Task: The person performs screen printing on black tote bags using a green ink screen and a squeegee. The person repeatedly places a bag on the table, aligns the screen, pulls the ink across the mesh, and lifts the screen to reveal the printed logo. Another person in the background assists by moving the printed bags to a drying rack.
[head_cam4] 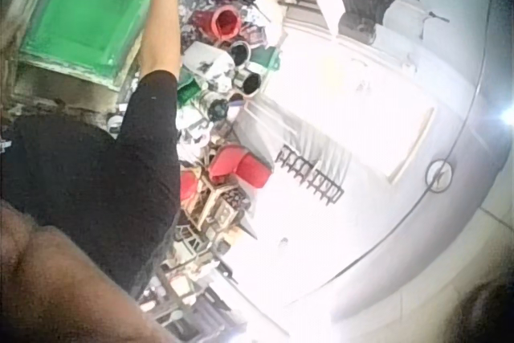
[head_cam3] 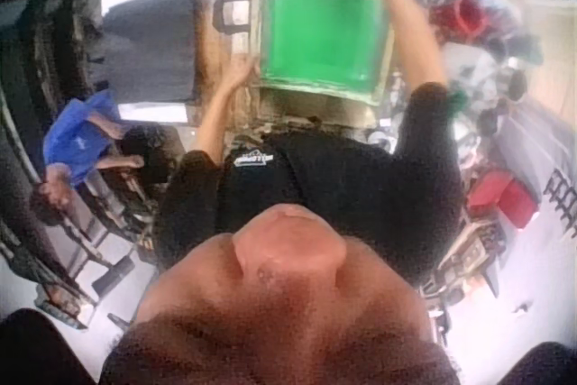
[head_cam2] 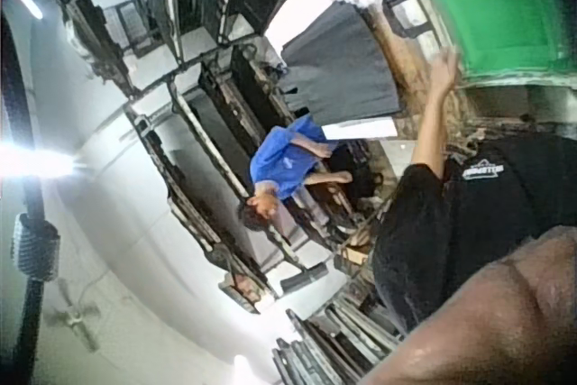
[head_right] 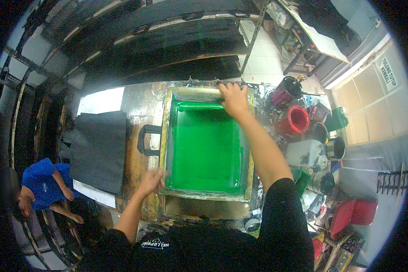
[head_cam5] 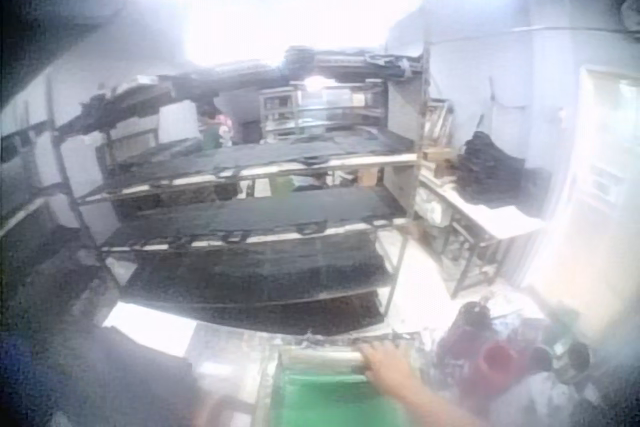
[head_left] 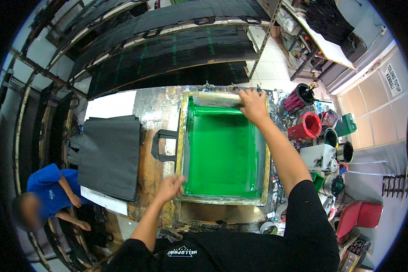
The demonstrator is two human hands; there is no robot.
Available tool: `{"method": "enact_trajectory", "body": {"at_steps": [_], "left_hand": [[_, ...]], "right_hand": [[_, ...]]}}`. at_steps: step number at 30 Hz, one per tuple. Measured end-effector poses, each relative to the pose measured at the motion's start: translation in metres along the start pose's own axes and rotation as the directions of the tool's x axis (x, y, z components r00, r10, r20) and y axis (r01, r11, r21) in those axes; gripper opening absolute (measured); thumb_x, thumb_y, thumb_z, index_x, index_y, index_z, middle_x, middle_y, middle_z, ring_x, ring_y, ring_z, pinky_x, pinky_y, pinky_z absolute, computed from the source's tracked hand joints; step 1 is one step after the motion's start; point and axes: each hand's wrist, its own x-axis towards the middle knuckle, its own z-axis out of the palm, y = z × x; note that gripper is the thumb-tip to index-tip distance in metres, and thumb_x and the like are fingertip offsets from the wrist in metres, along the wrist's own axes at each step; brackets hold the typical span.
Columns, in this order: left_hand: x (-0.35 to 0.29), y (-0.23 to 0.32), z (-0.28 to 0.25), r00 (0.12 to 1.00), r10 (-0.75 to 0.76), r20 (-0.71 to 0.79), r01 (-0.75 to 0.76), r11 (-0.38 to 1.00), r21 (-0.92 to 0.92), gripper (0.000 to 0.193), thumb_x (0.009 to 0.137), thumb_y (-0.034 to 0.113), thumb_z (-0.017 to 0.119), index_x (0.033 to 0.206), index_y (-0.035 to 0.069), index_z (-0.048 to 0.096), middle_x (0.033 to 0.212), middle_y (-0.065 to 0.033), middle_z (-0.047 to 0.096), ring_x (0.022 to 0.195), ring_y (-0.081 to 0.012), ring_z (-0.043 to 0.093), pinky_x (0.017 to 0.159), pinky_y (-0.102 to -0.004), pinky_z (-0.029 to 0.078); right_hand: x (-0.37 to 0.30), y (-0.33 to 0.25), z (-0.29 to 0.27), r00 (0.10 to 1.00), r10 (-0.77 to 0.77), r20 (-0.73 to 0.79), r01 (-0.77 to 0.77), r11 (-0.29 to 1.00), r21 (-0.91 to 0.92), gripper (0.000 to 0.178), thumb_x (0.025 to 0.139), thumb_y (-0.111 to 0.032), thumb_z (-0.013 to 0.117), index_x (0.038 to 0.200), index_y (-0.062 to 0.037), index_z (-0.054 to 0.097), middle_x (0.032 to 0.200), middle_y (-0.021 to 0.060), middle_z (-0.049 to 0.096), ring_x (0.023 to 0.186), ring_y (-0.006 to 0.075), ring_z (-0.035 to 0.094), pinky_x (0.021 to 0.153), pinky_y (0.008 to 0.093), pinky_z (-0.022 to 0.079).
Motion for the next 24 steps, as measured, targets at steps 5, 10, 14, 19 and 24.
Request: {"method": "enact_trajectory", "body": {"at_steps": [5,10,14,19,24], "left_hand": [[0.096,0.113,-0.015,0.671,0.681,-0.294,-0.456,0.691,0.561,0.050,0.093,0.047,0.079,0.116,0.004,0.072,0.100,-0.0145,0.069,0.101,-0.0311,0.065,0.089,-0.0448,0.051],[0.186,0.176,-0.009,0.386,0.903,-0.186,-0.454,0.362,0.814,0.064,0.090,0.056,0.077,0.125,0.003,0.066,0.120,-0.0173,0.064,0.116,-0.0368,0.057,0.101,-0.0512,0.043],[0.238,0.175,0.004,0.557,0.826,-0.082,-0.334,0.314,0.889,0.065,0.092,0.058,0.074,0.122,0.001,0.066,0.118,-0.0179,0.064,0.115,-0.0374,0.058,0.101,-0.0518,0.044],[0.276,0.159,0.008,0.607,0.787,-0.108,-0.328,0.372,0.868,0.058,0.096,0.056,0.069,0.106,-0.001,0.063,0.108,-0.0216,0.064,0.103,-0.0428,0.060,0.090,-0.0517,0.049],[0.275,0.156,0.010,0.535,0.842,-0.078,-0.261,0.252,0.932,0.052,0.093,0.059,0.069,0.095,0.007,0.065,0.096,-0.0115,0.063,0.096,-0.0322,0.061,0.085,-0.0455,0.049]], "right_hand": [[0.004,-0.003,0.015,1.000,0.007,0.012,-0.007,0.999,-0.032,0.063,0.077,-0.025,0.088,0.132,-0.0175,0.059,0.117,0.0053,0.065,0.115,0.0275,0.061,0.098,0.0533,0.041],[0.007,-0.009,0.029,1.000,-0.008,-0.016,0.007,0.998,-0.062,0.058,0.079,-0.023,0.086,0.131,-0.0186,0.062,0.114,0.0051,0.065,0.112,0.0265,0.061,0.097,0.0521,0.041],[0.001,-0.008,0.051,0.996,-0.012,-0.094,0.004,0.997,-0.083,0.047,0.083,-0.018,0.078,0.128,-0.0183,0.063,0.107,0.0051,0.066,0.106,0.0262,0.063,0.090,0.0494,0.043],[0.003,-0.008,0.056,0.989,-0.060,-0.134,0.047,0.994,-0.097,0.036,0.086,-0.014,0.068,0.123,-0.0169,0.064,0.097,0.0039,0.064,0.096,0.0253,0.064,0.078,0.0424,0.046],[-0.002,-0.009,0.053,0.998,-0.036,-0.060,0.029,0.993,-0.112,0.063,0.074,-0.023,0.089,0.130,-0.0163,0.062,0.106,0.0051,0.064,0.103,0.0256,0.064,0.085,0.0440,0.048]]}}
